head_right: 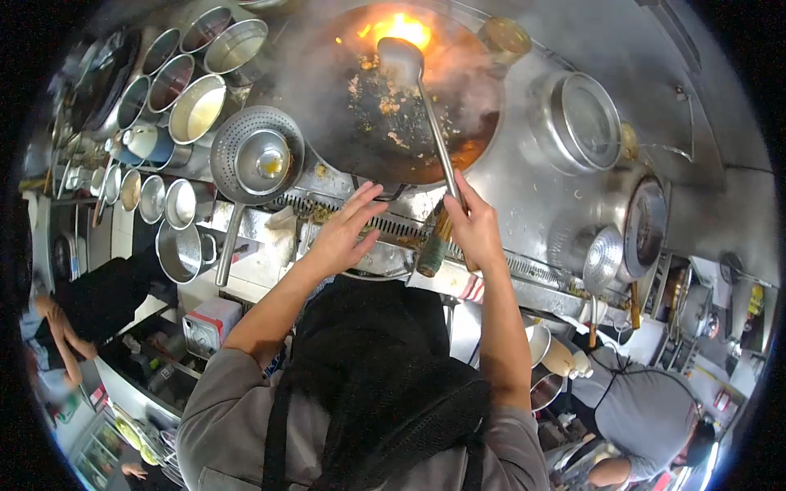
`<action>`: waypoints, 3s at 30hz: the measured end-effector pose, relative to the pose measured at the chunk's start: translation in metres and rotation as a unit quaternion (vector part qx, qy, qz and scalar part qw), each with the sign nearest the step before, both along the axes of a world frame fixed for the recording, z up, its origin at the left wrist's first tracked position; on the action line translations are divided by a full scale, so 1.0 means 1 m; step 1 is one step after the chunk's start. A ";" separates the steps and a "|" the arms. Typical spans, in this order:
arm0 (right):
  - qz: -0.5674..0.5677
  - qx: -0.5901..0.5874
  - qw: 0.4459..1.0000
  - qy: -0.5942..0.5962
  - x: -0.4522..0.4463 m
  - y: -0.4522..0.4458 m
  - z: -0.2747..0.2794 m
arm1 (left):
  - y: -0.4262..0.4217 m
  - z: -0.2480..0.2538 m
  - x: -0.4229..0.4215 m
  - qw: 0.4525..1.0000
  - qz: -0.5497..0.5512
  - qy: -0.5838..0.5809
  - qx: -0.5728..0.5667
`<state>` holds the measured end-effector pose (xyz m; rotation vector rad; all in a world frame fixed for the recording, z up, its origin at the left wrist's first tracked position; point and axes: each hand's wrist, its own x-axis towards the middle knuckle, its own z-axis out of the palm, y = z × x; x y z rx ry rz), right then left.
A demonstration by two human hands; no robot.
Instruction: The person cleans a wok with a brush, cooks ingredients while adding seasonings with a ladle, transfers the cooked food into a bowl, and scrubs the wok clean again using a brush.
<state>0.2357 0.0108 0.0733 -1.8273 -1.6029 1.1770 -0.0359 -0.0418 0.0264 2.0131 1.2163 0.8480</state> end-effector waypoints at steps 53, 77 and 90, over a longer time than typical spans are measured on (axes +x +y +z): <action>0.314 -0.094 0.914 0.240 -0.102 -0.136 0.060 | -0.159 -0.051 -0.148 0.724 0.575 -0.353 -0.143; 0.315 -0.336 0.869 0.182 -0.520 -0.282 -0.188 | -0.582 -0.063 -0.314 0.528 0.774 -0.334 -0.102; 0.273 -0.340 0.844 0.314 -0.475 -0.281 -0.109 | -0.525 -0.067 -0.362 0.536 0.758 -0.369 -0.045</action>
